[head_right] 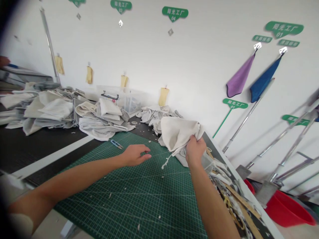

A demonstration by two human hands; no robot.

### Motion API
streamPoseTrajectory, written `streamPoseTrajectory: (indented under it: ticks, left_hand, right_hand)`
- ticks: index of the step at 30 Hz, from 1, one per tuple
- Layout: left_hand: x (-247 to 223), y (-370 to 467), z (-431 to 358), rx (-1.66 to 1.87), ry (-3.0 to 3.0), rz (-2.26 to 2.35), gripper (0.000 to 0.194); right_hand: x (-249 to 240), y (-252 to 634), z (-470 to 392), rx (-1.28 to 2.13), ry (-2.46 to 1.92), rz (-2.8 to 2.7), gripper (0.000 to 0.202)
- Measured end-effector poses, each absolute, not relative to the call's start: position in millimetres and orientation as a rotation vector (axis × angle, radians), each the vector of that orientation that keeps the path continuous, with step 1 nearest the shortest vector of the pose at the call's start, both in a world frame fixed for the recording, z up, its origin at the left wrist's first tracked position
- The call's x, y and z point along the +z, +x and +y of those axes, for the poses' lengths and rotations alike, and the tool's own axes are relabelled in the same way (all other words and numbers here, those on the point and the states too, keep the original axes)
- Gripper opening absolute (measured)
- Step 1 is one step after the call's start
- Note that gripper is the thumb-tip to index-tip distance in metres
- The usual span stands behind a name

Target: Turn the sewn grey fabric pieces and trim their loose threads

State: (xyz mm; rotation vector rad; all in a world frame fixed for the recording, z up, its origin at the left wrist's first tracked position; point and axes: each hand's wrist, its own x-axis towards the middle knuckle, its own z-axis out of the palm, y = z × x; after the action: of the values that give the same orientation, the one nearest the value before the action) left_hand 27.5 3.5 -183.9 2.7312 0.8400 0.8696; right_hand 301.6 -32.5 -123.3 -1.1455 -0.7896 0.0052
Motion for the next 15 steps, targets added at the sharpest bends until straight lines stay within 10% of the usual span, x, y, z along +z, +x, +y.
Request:
streamPoseTrajectory:
  ticks: [15]
  left_hand:
    - [-159.9, 72.6, -40.5, 0.879, 2.48, 0.575, 0.037]
  right_hand:
    - [-179.2, 270.8, -39.2, 0.133, -1.193, -0.746, 0.034]
